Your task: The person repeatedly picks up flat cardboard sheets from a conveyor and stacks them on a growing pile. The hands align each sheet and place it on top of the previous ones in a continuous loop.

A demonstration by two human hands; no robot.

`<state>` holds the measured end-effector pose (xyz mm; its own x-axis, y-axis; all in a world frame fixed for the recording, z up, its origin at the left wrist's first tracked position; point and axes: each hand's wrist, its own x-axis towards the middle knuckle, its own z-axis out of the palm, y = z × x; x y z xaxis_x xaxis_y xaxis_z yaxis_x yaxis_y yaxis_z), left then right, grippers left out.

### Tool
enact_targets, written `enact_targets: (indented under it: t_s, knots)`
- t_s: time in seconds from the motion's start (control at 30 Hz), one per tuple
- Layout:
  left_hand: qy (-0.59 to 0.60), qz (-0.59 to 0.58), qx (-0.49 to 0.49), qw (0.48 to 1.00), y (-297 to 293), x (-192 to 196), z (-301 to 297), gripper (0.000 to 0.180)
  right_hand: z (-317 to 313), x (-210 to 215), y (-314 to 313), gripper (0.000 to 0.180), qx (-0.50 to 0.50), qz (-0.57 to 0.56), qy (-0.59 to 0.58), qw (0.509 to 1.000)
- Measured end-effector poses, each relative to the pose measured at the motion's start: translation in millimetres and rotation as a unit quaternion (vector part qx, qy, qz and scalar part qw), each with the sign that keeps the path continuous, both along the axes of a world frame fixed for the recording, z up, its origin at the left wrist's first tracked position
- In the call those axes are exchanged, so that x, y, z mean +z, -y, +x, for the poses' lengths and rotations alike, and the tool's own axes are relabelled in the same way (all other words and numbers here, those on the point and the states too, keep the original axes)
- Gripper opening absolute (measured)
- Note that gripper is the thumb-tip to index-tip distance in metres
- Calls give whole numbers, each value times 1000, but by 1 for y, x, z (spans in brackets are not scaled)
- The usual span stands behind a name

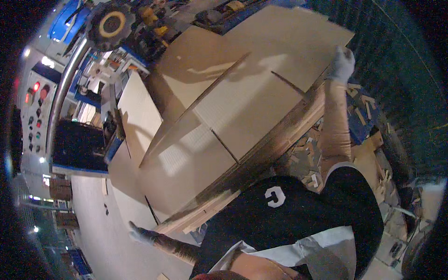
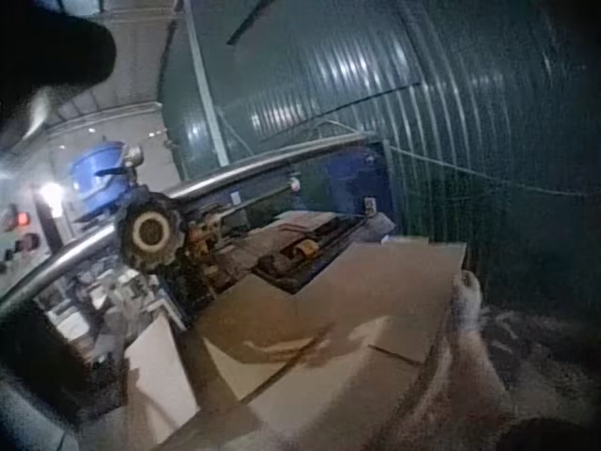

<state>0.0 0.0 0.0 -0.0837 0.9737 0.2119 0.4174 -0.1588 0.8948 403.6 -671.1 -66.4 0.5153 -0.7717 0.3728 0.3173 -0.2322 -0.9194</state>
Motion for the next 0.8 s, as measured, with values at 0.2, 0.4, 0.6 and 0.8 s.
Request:
enact_targets:
  t_s: [0.2,0.4,0.6,0.8]
  knots:
    - [173,105,-35,979,-20,26,-15,88,-16,90,6,30,189,-14,-120,975]
    - [118,-45,-134,983,-29,-19,-35,87,-181,121,-9,42,55,-126,-54,989]
    - [79,-77,-131,985,-28,-31,-20,85,-209,123,-48,33,78,-188,-8,979]
    - [100,-29,6,995,18,-13,20,81,-135,122,-132,32,93,-344,32,934]
